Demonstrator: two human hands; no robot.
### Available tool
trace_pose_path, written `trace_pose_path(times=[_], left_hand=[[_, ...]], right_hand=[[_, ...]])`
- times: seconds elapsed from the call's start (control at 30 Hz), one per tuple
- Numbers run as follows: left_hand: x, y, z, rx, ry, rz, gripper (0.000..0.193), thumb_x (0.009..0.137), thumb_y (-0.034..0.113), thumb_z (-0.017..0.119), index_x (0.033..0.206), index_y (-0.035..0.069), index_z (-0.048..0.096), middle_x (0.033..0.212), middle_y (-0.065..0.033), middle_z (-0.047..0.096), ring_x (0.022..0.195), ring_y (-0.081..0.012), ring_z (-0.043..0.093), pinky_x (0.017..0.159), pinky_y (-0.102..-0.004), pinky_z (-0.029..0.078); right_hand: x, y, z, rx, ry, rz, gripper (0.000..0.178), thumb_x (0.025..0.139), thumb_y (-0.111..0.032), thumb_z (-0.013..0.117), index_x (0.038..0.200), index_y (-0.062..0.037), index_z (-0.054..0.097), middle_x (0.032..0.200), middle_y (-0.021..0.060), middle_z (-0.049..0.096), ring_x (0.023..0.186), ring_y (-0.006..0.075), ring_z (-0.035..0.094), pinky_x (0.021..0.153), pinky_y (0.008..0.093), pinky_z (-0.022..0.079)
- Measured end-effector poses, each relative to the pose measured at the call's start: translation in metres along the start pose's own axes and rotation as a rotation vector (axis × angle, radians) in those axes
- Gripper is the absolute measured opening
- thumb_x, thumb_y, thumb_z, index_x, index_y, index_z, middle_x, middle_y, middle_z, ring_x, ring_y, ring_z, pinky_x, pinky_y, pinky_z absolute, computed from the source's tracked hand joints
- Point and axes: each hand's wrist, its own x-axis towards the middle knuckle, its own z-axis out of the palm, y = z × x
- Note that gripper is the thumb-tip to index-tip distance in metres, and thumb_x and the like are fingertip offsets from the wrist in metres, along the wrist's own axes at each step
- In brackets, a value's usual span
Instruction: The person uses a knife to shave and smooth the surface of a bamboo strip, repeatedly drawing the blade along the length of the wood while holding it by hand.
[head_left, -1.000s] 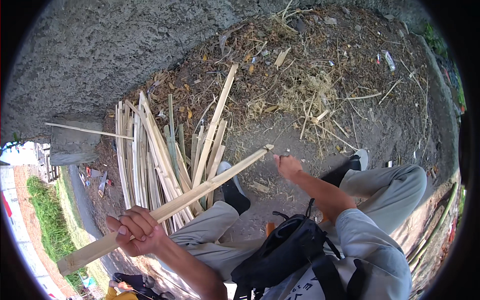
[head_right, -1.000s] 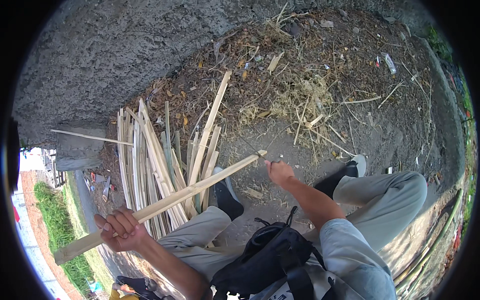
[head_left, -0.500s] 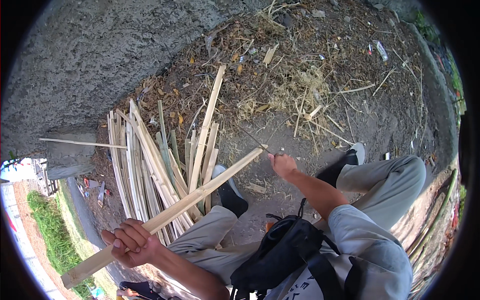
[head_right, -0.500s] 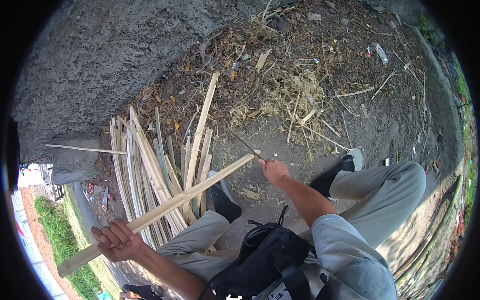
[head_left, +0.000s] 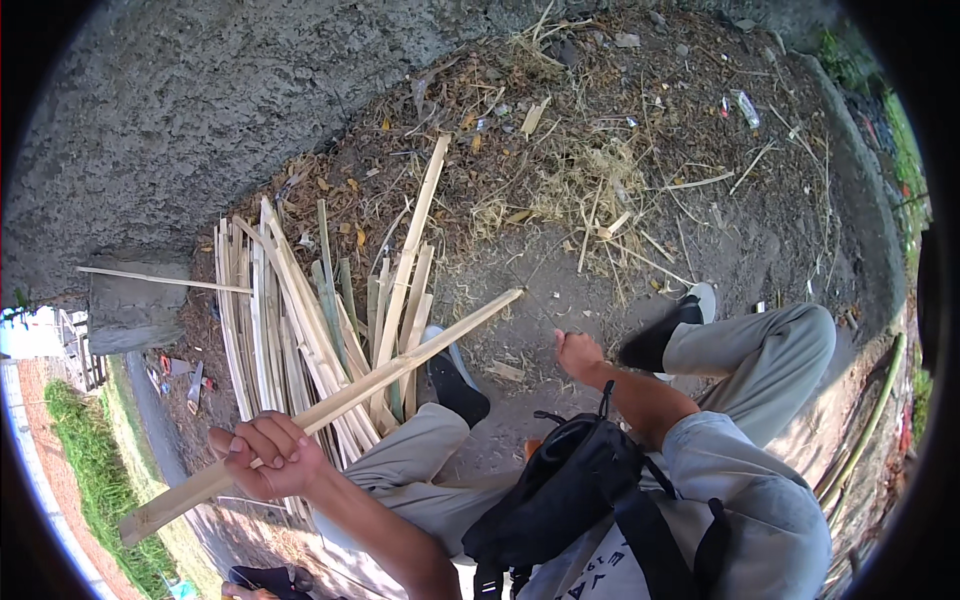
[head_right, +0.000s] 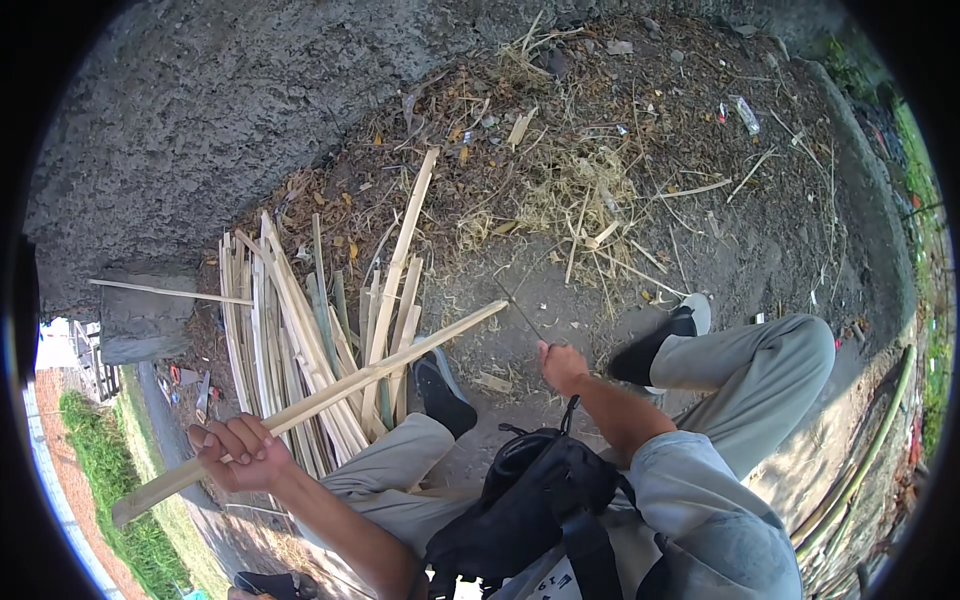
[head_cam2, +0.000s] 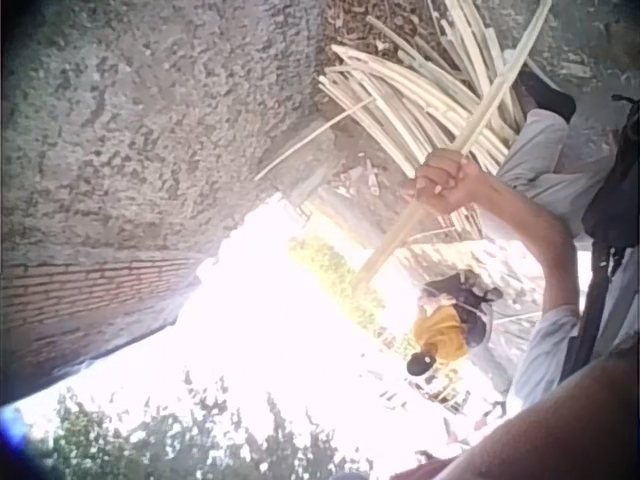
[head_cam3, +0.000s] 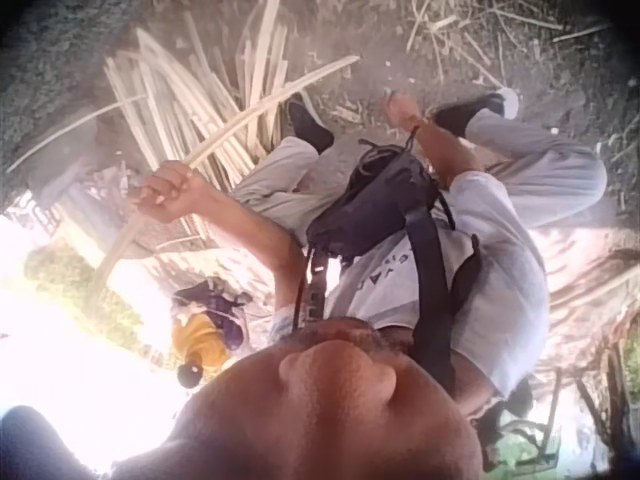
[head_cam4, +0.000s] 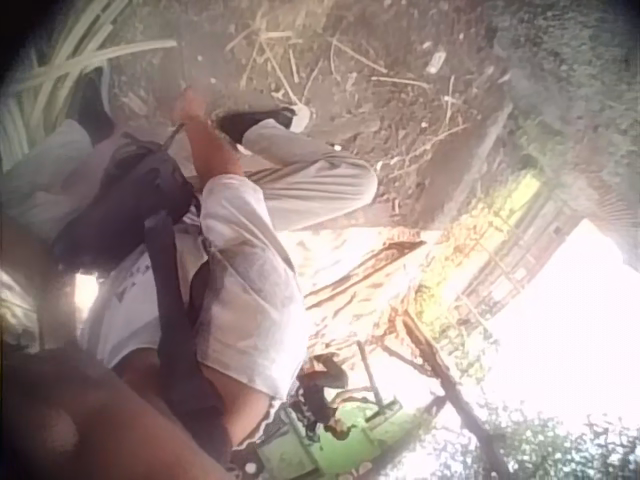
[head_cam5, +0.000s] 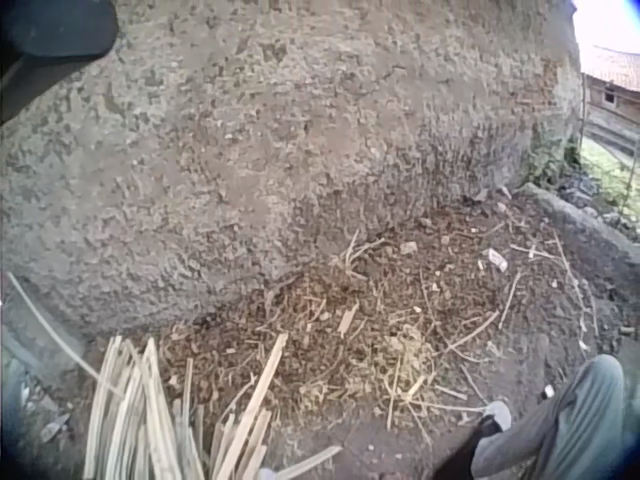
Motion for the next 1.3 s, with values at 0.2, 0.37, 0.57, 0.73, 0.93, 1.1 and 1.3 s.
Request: trace_pose_path(times=[0.2,0.37,0.57,0.73,0.93,1.1,1.3], left_hand=[[-0.003,0.002,0.000,0.089,0.148,0.021,0.020,0.085,0.007,0.041,0.072,0.014,0.028,0.041,0.0013,0.024,0.029,-0.0070,0.021,0.025,-0.0231,0.027],[-0.007,0.004,-0.001,0.173,0.363,0.043,0.017,0.087,0.010,0.041,0.074,0.014,0.030,0.042,0.0025,0.023,0.029,-0.0061,0.021,0.025,-0.0222,0.025],[-0.008,0.003,-0.001,0.151,0.354,0.040,0.013,0.088,0.011,0.040,0.076,0.013,0.033,0.043,0.0029,0.024,0.029,-0.0062,0.022,0.025,-0.0214,0.024],[-0.009,0.004,0.004,0.175,0.384,0.039,0.010,0.089,0.013,0.040,0.080,0.012,0.036,0.043,0.0029,0.024,0.030,-0.0063,0.022,0.026,-0.0214,0.024],[-0.009,0.004,-0.001,0.202,0.418,0.064,0.012,0.088,0.013,0.041,0.078,0.013,0.035,0.043,0.0032,0.024,0.030,-0.0059,0.023,0.025,-0.0215,0.026],[-0.007,0.000,0.005,0.193,0.411,0.053,0.014,0.086,0.011,0.042,0.076,0.014,0.032,0.042,0.0028,0.025,0.029,-0.0067,0.024,0.024,-0.0222,0.027],[-0.007,0.006,0.003,0.081,0.169,0.014,0.020,0.083,0.009,0.043,0.070,0.014,0.028,0.040,0.0021,0.024,0.027,-0.0076,0.022,0.024,-0.0235,0.027]], right_hand=[[-0.021,-0.006,-0.010,0.012,-0.004,-0.080,0.058,0.096,-0.043,0.029,0.087,0.0006,0.066,0.082,0.0272,0.063,0.083,0.0454,0.061,0.078,0.0516,0.049],[-0.015,-0.009,-0.010,0.016,-0.046,-0.026,0.057,0.096,-0.043,0.029,0.087,0.0007,0.066,0.085,0.0287,0.062,0.084,0.0458,0.060,0.078,0.0526,0.048],[-0.015,-0.016,-0.017,0.033,-0.076,-0.007,0.058,0.096,-0.042,0.029,0.086,0.0015,0.065,0.088,0.0296,0.062,0.087,0.0449,0.060,0.080,0.0518,0.048],[-0.021,-0.016,-0.019,0.013,-0.065,0.000,0.058,0.096,-0.043,0.029,0.085,0.0010,0.066,0.089,0.0297,0.062,0.090,0.0446,0.060,0.082,0.0510,0.047],[-0.017,-0.016,-0.032,0.000,-0.095,-0.032,0.059,0.096,-0.044,0.029,0.089,0.0011,0.066,0.091,0.0297,0.062,0.090,0.0448,0.060,0.084,0.0508,0.047],[-0.015,-0.021,-0.035,0.044,-0.056,0.067,0.058,0.096,-0.044,0.030,0.089,0.0007,0.066,0.090,0.0289,0.062,0.088,0.0460,0.060,0.083,0.0519,0.047],[-0.030,-0.016,-0.054,-0.062,-0.106,-0.195,0.055,0.096,-0.041,0.032,0.090,0.0022,0.064,0.093,0.0293,0.061,0.087,0.0467,0.060,0.082,0.0524,0.047]])
